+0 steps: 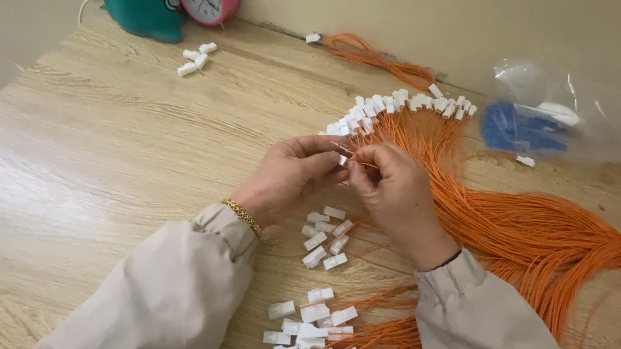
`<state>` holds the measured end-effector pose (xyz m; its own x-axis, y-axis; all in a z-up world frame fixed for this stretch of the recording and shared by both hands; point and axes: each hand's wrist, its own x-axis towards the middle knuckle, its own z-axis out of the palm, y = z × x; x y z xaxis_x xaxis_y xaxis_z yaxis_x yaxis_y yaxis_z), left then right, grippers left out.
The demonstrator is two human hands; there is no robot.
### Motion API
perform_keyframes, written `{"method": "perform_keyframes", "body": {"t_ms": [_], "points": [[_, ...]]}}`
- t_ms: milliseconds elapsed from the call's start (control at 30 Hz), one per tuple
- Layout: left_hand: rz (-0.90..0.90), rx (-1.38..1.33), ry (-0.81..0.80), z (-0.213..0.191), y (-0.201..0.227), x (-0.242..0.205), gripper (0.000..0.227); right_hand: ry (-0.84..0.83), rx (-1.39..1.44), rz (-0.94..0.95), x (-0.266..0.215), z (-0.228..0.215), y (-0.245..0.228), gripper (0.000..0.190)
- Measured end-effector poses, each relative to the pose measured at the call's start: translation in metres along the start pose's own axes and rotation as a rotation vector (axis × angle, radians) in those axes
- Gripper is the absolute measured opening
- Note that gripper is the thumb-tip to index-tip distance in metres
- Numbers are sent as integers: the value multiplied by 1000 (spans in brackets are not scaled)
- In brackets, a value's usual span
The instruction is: The person repeatedly picks up white plastic connectors and orange fiber optic cables from a wooden table. They insert the cable ends into the connectors and place the assembled units back on the table. The task continues throughout the video with no other tools or objects being used.
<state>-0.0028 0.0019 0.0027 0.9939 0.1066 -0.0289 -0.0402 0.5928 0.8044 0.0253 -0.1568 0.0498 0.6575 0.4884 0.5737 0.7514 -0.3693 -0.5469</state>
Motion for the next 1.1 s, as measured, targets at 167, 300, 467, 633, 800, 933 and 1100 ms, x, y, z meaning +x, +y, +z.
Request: {"method": "perform_keyframes", "body": {"t_ms": [167, 300, 467, 633, 800, 933, 1100], "points": [[40, 107, -18, 1, 11, 0, 22, -36, 86, 32, 4, -5, -7, 7], [60, 282, 28, -16, 2, 13, 24, 3, 80, 53, 6, -12, 3, 16], [53, 192, 88, -16, 1, 14, 33, 40, 179, 105, 9, -24, 5, 18], [143, 369, 42, 4, 29, -11, 45, -64, 329, 186, 9, -28, -18, 18], [-3, 1130, -303, 13, 63, -30, 29, -116, 335, 271, 9, -25, 3, 20], [-179, 1594, -455, 37, 79, -66, 40, -108, 377, 271, 9, -26, 9, 19], [-126, 1867, -351, 25, 48, -82, 38, -66, 369, 148, 7, -22, 15, 13]]}}
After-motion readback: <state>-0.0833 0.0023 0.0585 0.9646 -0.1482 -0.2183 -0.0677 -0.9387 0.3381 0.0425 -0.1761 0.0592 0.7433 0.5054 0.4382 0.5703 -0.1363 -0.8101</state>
